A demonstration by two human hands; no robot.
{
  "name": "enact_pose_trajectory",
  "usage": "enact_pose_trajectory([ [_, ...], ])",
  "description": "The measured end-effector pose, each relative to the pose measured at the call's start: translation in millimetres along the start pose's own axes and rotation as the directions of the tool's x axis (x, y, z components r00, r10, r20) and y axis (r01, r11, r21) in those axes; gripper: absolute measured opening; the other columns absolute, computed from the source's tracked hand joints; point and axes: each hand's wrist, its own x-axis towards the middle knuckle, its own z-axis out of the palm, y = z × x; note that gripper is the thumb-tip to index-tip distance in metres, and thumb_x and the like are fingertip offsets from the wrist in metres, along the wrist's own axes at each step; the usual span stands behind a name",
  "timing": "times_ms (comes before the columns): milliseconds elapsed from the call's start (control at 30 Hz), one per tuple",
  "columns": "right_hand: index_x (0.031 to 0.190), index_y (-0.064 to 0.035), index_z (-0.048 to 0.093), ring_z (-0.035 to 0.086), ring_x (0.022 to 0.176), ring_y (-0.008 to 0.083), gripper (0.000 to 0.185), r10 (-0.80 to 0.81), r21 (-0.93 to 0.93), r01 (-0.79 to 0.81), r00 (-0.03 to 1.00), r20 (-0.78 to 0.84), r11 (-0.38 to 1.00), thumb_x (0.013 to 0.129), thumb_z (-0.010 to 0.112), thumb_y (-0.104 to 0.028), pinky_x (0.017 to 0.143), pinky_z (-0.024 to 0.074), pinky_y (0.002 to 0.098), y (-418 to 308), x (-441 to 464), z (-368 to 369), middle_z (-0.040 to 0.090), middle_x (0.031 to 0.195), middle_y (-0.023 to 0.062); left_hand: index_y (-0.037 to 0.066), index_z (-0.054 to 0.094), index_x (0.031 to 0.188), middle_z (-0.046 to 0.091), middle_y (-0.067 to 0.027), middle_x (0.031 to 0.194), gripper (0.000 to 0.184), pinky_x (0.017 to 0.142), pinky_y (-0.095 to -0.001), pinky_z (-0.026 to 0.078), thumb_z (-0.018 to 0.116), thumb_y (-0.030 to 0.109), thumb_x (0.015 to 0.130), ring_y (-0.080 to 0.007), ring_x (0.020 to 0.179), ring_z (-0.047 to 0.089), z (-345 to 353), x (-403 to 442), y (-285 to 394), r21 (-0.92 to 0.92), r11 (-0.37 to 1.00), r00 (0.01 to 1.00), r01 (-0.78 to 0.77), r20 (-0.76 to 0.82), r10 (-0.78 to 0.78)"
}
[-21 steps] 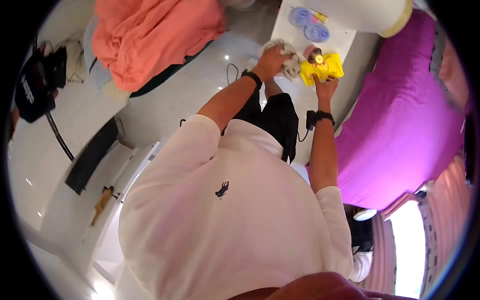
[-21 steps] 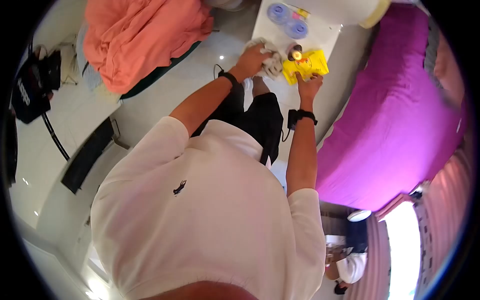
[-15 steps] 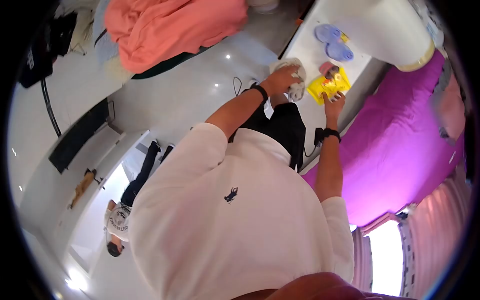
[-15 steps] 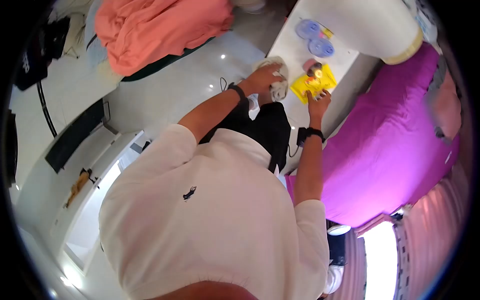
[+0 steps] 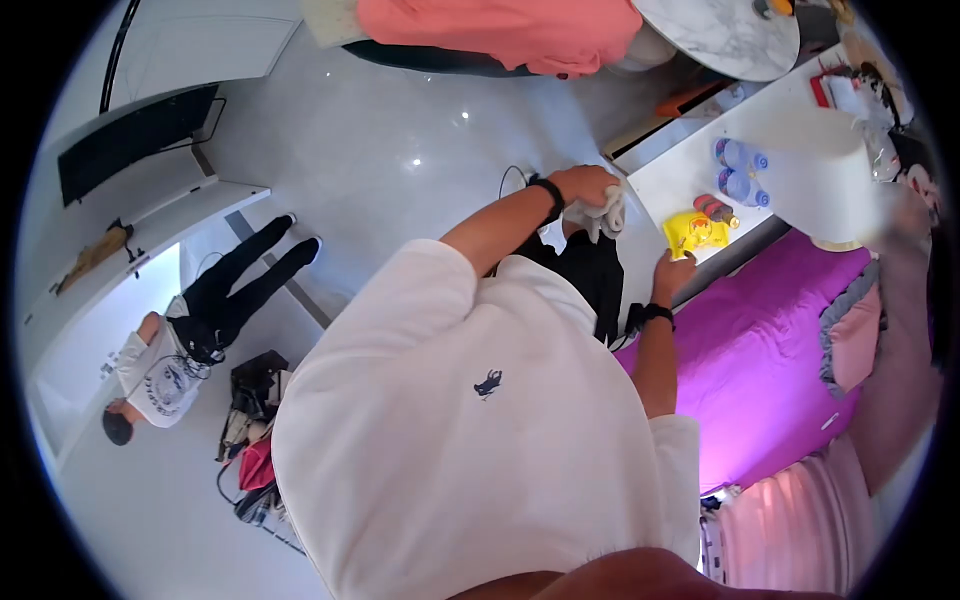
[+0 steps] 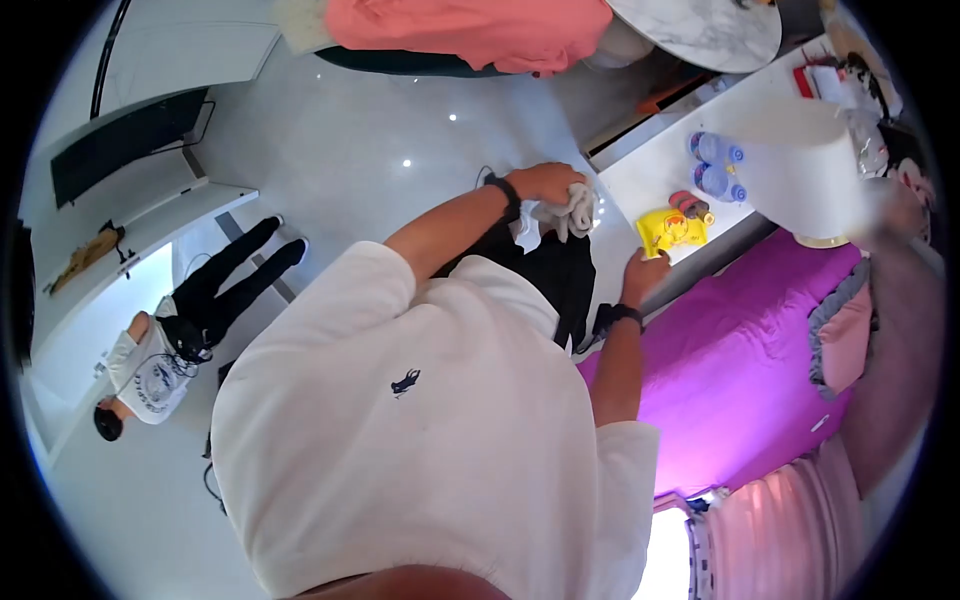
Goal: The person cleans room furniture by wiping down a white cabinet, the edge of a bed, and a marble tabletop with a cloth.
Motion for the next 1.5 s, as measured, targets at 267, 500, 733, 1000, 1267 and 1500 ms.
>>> enact_pose_trajectory([
  [267, 0.142, -0.0059, 0.036, 0.065, 0.099, 0.0340, 0.076, -0.645, 0.747, 0.154, 0.633, 0.428, 0.647, 0.078, 0.076, -0.018, 0.083, 0.0512, 0.0382, -195, -53, -80, 0.060, 0.118, 0.0213, 0.007, 0.055, 0.121, 0.066, -0.0186, 0.110, 0.047, 0.090, -0.0418, 0.048, 0.066, 0.021, 0.078, -0.0341, 0.104, 0.063, -45, -137, -29, -0.232, 0.960, 0.973, -0.159, -0.199, 0.113],
  [500, 0.127, -0.0102, 0.045, 0.060, 0.102, 0.0446, 0.060, -0.842, 0.630, 0.563, 0.421, 0.339, 0.535, 0.075, 0.075, -0.017, 0.083, 0.0498, 0.0467, -285, -45, -69, 0.064, 0.108, 0.0228, 0.007, 0.051, 0.122, 0.065, -0.0188, 0.109, 0.053, 0.089, -0.0410, 0.049, 0.071, 0.022, 0.076, -0.0351, 0.102, 0.063, -56, -195, -41, -0.329, 0.925, 0.861, -0.191, -0.509, -0.004],
  [733, 0.125, -0.0123, 0.041, 0.061, 0.090, 0.0486, 0.056, -0.831, 0.499, 0.668, 0.386, 0.402, 0.552, 0.079, 0.071, -0.024, 0.074, 0.0494, 0.0543, -345, -16, -45, 0.066, 0.092, 0.0253, 0.004, 0.045, 0.124, 0.065, -0.0212, 0.109, 0.066, 0.087, -0.0454, 0.049, 0.075, 0.034, 0.073, -0.0382, 0.101, 0.063, -79, -220, -59, -0.330, 0.924, 0.768, 0.194, -0.535, -0.352],
  [1000, 0.123, -0.0119, 0.045, 0.062, 0.088, 0.0464, 0.048, -0.869, 0.604, 0.676, 0.111, 0.482, 0.421, 0.081, 0.069, -0.020, 0.077, 0.0500, 0.0495, -446, 26, -24, 0.065, 0.094, 0.0254, 0.002, 0.041, 0.125, 0.066, -0.0257, 0.104, 0.057, 0.082, -0.0487, 0.052, 0.062, 0.034, 0.084, -0.0416, 0.096, 0.065, -146, -213, -109, -0.512, 0.685, 0.643, 0.519, -0.294, -0.707],
  [1267, 0.125, -0.0004, 0.048, 0.053, 0.112, 0.0418, 0.045, -0.924, 0.720, 0.689, -0.213, 0.318, 0.089, 0.083, 0.062, -0.010, 0.096, 0.0443, 0.0444, -590, 24, 4, 0.056, 0.119, 0.0253, 0.007, 0.041, 0.131, 0.065, -0.0212, 0.105, 0.051, 0.086, -0.0447, 0.052, 0.058, 0.006, 0.082, -0.0421, 0.098, 0.064, -229, -230, -150, -0.445, 0.889, -0.029, 0.106, -0.895, -0.445],
  [1500, 0.123, 0.0053, 0.047, 0.051, 0.112, 0.0466, 0.046, -0.934, 0.785, 0.619, -0.272, 0.230, 0.013, 0.083, 0.062, -0.012, 0.096, 0.0419, 0.0470, -697, -26, 31, 0.054, 0.118, 0.0299, 0.005, 0.044, 0.125, 0.061, -0.0216, 0.105, 0.063, 0.093, -0.0429, 0.046, 0.073, 0.007, 0.069, -0.0410, 0.109, 0.058, -286, -260, -187, -0.435, 0.898, -0.153, 0.065, -0.894, -0.422],
])
